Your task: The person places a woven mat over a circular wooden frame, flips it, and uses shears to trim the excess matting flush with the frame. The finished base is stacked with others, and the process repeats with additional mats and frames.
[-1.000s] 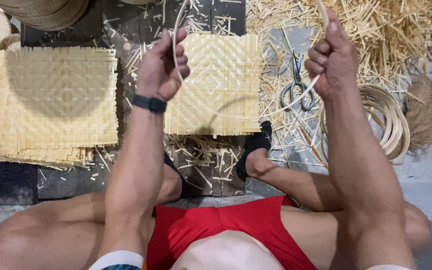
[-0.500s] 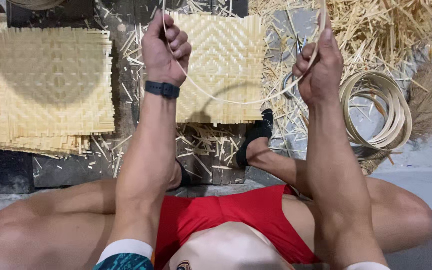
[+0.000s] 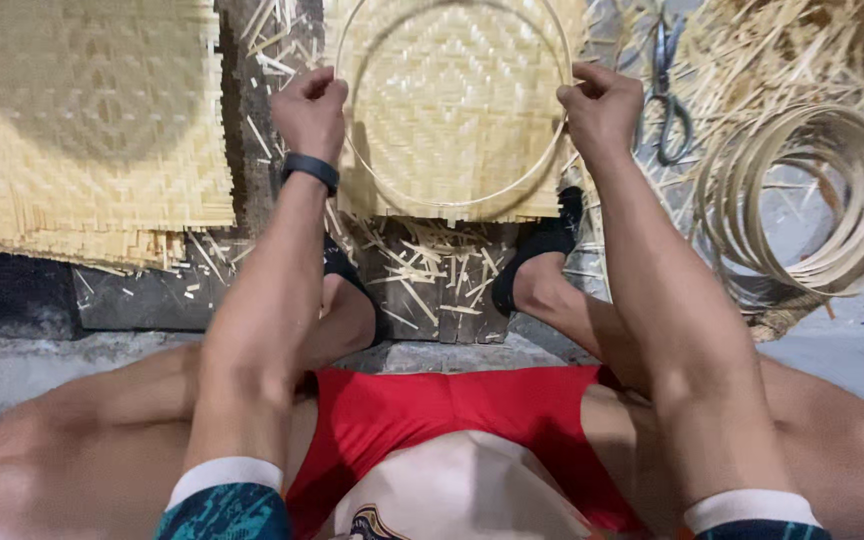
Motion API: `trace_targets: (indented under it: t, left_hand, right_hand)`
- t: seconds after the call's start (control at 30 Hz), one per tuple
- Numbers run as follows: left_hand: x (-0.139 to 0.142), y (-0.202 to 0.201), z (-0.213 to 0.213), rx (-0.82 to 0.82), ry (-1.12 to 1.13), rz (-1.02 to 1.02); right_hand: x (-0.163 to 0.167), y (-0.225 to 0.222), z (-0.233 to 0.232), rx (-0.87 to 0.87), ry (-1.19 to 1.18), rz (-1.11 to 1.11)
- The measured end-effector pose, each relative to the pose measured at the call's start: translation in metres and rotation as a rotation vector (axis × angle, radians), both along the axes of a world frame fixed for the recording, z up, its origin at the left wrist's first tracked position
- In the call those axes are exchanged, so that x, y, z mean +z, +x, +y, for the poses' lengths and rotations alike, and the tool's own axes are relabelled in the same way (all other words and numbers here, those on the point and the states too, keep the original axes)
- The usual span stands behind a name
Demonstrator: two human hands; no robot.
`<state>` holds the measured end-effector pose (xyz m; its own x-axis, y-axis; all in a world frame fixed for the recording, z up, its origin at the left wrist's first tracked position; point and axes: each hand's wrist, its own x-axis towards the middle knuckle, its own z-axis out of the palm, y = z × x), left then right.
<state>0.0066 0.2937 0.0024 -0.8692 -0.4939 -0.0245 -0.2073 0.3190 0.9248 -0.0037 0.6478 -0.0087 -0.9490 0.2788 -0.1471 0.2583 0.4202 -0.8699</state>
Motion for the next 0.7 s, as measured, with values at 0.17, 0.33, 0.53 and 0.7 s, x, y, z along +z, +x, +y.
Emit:
trace_targets:
  t: [0.17,0.33,0.53,0.7]
  left_hand:
    - [-0.013,-0.008,-0.013,-0.136,-0.249,-0.305]
    - [-0.018,-0.008,-0.019,-0.087,0.006,-0.418]
    - [-0.010,-0.005,-0.022,-0.479,-0.564,-0.462]
    - [0.019,0.009,-0.022,-0.245,-0.118,-0.669]
  right_hand:
    - [-0.024,0.003,-0.015,0.038,0.115,0.092]
    - [-0.023,0.006,-0.017,0.022,0.055,0.117]
    - [-0.004,0.007,-0.018,-0.231,-0.124,-0.074]
    - [0.027,0.028,-0.017,-0.196,-0.074,-0.083]
